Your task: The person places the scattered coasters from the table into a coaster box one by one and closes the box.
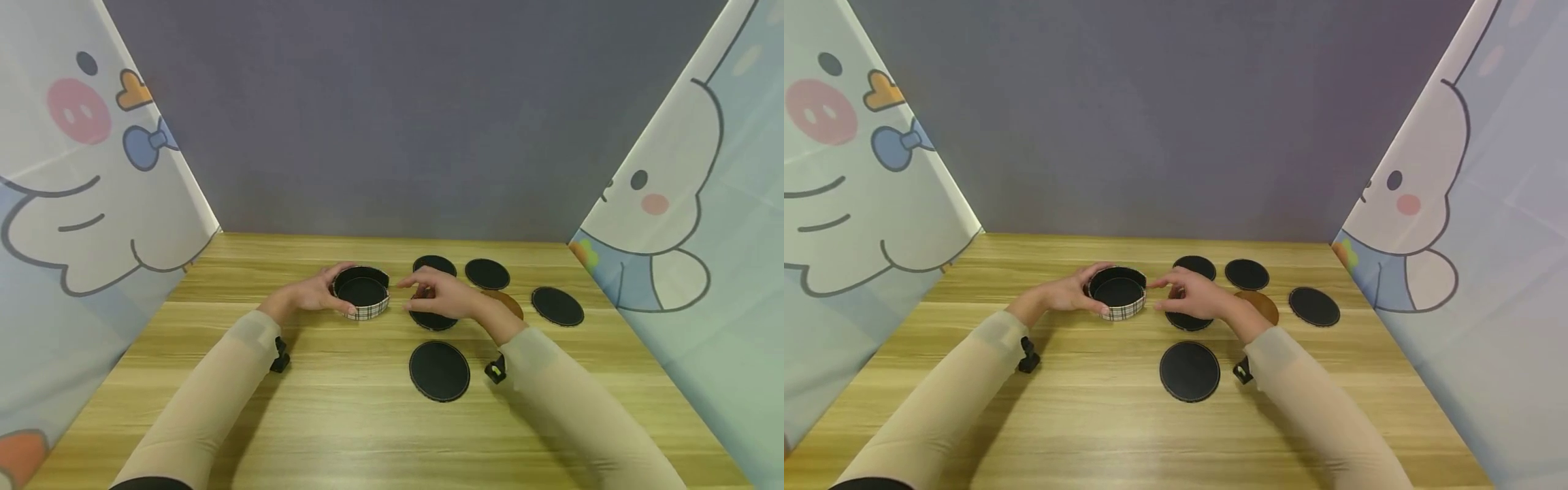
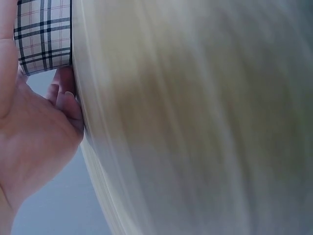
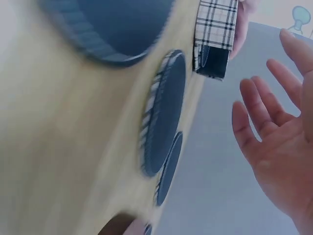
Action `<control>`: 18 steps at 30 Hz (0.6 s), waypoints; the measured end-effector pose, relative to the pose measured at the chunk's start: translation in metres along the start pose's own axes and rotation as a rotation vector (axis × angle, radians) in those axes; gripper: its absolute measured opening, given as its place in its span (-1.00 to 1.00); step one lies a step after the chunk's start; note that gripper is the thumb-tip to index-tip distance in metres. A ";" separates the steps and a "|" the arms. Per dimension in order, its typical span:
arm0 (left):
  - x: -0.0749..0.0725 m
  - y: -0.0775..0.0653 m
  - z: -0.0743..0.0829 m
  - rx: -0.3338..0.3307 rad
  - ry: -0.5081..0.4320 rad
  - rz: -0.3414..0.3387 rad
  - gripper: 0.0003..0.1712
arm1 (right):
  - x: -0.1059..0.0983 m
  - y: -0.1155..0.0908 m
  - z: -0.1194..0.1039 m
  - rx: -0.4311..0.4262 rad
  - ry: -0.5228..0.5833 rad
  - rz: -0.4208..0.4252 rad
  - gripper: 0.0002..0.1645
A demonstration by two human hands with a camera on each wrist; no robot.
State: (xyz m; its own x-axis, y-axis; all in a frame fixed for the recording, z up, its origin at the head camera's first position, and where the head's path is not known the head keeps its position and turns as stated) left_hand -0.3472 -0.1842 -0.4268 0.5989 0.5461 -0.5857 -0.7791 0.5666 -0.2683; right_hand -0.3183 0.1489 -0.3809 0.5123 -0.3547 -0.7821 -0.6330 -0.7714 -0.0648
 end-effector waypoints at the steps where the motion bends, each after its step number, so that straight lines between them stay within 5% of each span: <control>1: 0.000 0.000 0.000 0.003 0.007 -0.002 0.44 | 0.001 -0.010 0.002 0.000 0.016 -0.010 -0.43; 11: 0.001 -0.001 -0.002 0.002 0.006 0.005 0.42 | 0.031 -0.073 0.007 0.029 0.058 -0.160 -0.53; 18: 0.001 0.000 0.000 0.002 -0.014 0.002 0.39 | 0.043 -0.088 0.006 -0.010 -0.087 -0.207 -0.47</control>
State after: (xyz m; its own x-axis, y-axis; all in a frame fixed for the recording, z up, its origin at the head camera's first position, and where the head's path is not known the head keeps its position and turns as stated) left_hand -0.3468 -0.1837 -0.4269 0.5995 0.5560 -0.5758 -0.7801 0.5668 -0.2650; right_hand -0.2438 0.2052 -0.4131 0.5787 -0.1417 -0.8032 -0.5136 -0.8283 -0.2239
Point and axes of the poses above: each hand's wrist, its own y-axis towards the middle knuckle, its own x-axis out of the palm, z = x × y, the point moved 2 cm from there along y, towards the middle knuckle, and after that the axes turned 7 degrees about -z, right-handed, at the moved point
